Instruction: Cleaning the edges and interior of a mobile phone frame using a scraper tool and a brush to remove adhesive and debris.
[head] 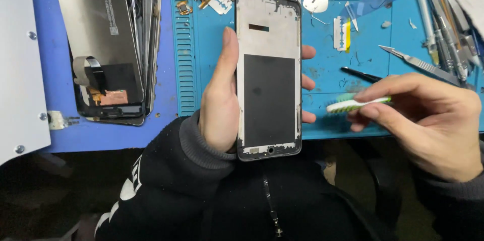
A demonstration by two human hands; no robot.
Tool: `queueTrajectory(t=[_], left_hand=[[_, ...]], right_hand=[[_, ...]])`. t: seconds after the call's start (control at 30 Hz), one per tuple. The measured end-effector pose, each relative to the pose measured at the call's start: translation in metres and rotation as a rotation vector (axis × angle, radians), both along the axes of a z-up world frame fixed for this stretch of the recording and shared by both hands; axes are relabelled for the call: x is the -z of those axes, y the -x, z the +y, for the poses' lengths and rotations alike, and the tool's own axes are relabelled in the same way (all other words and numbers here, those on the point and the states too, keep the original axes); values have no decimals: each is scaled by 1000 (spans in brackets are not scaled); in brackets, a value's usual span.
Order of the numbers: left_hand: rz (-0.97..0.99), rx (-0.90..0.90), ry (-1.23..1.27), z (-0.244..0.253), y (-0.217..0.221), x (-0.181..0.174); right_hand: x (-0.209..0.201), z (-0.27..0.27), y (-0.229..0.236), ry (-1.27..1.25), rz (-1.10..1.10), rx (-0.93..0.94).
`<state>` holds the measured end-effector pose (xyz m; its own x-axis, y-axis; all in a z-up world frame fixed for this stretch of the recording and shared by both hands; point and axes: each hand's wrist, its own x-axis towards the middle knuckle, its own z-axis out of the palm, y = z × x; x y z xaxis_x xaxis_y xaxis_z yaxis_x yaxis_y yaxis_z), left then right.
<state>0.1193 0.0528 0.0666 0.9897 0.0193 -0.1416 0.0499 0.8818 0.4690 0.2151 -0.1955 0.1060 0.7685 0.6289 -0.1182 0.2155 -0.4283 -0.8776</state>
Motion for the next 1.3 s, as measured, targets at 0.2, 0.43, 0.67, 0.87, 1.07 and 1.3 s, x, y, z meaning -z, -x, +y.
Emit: queueTrajectory(t=[0.2,0.43,0.67,0.87,1.07,1.3], left_hand=[[97,15,-112,-5,-2,-9],[124,20,-188,-11,9,-26],[44,136,-62,-5,10,-13],[48,43,-90,-2,6,-14],[-3,172,95,-3,8,-5],[70,136,47,-3,1,-14]], right_hand=[[-25,31,6,3,66,-285],[-30,56,0,72,-35,-446],[9,25,-91,294,-176,48],[-19,41,-33,96,13,-516],[6,18,-79,273,-97,14],[-53,64,8,159,-26,-468]])
